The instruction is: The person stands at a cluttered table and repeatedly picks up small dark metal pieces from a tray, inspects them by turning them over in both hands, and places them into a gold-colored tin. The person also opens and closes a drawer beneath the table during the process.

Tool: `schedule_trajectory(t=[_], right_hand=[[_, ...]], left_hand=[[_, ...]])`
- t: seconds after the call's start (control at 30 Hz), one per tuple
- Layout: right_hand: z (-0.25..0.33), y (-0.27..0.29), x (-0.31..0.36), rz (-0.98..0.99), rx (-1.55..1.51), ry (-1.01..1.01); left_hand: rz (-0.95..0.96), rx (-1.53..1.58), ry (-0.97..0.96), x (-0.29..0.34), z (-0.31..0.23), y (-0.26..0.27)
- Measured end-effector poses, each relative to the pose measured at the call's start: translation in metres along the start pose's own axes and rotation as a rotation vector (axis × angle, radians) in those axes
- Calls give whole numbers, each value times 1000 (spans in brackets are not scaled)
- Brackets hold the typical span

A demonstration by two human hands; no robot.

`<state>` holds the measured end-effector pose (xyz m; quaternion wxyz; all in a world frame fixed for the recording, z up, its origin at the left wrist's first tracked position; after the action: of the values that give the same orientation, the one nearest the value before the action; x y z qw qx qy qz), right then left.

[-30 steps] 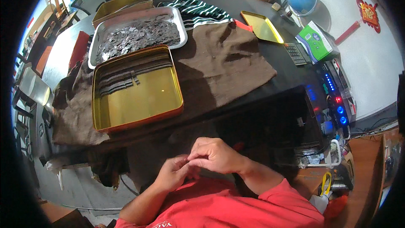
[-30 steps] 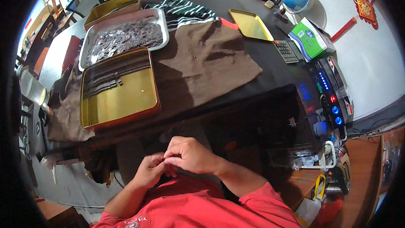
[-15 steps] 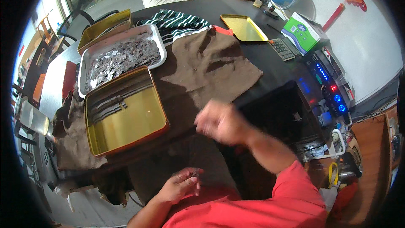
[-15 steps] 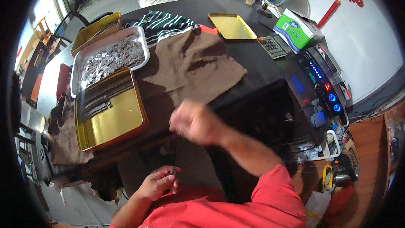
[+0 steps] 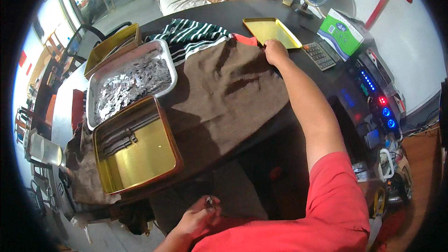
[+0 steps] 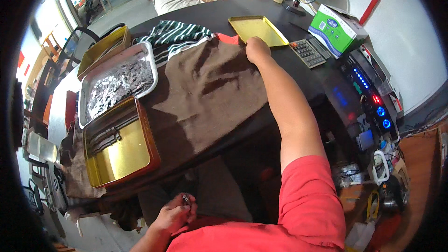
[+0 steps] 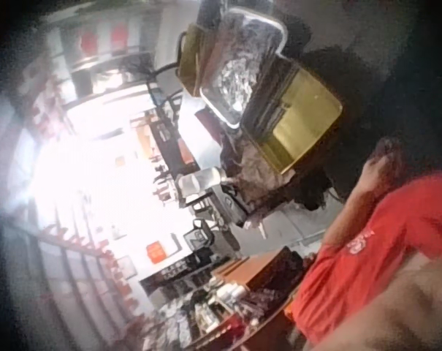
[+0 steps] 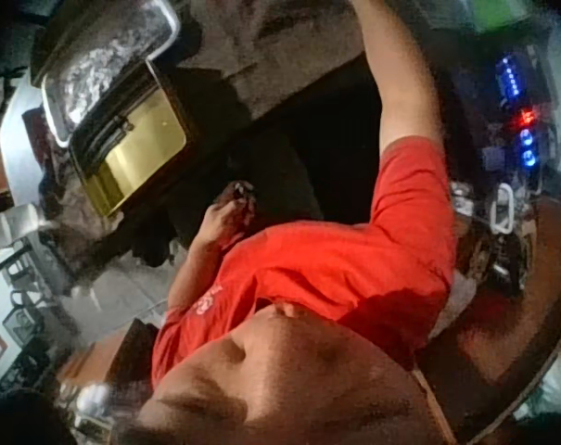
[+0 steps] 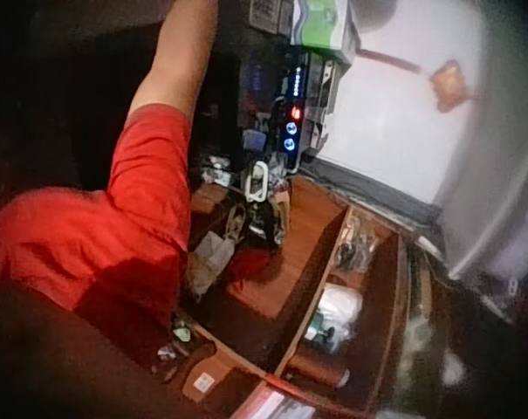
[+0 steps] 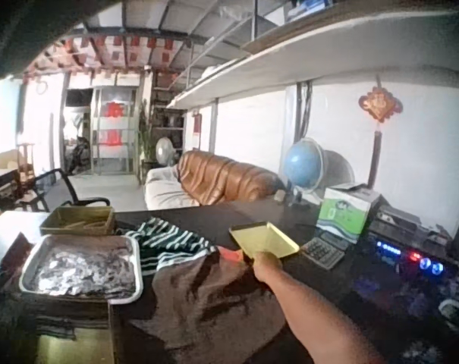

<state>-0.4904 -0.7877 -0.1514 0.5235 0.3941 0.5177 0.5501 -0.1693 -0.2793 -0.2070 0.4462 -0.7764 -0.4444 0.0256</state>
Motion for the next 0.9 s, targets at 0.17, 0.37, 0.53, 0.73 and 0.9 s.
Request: schedule_trajectory(t=[0.17,0.37,0.53,0.73,0.9], right_hand=[[-49,12,13,104,210,20],[-124,112,119,-109,-691,-66],[-106,151,231,-167,-600,162],[-84,117,295,-92,-319,360],[-115,79,273,41,-23,201]], left_hand=[[30,-134,-5,-5,-2,-1],[53,-204,63,-5,0,6],[72,-182,100,-5,4,13],[94,-150,87,-10,5,11],[124,-87,29,-11,6,5]])
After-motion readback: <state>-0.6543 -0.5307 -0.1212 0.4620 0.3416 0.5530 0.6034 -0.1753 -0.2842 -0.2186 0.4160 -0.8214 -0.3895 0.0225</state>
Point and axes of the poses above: each hand's wrist, its own x-axis away from the middle knuckle, its own y-axis out of the back of the hand, z = x × y, the point moved 2 cm from there along -x, towards the middle knuckle, and after that the axes turned 11 degrees about z, right-handed, at the moved point
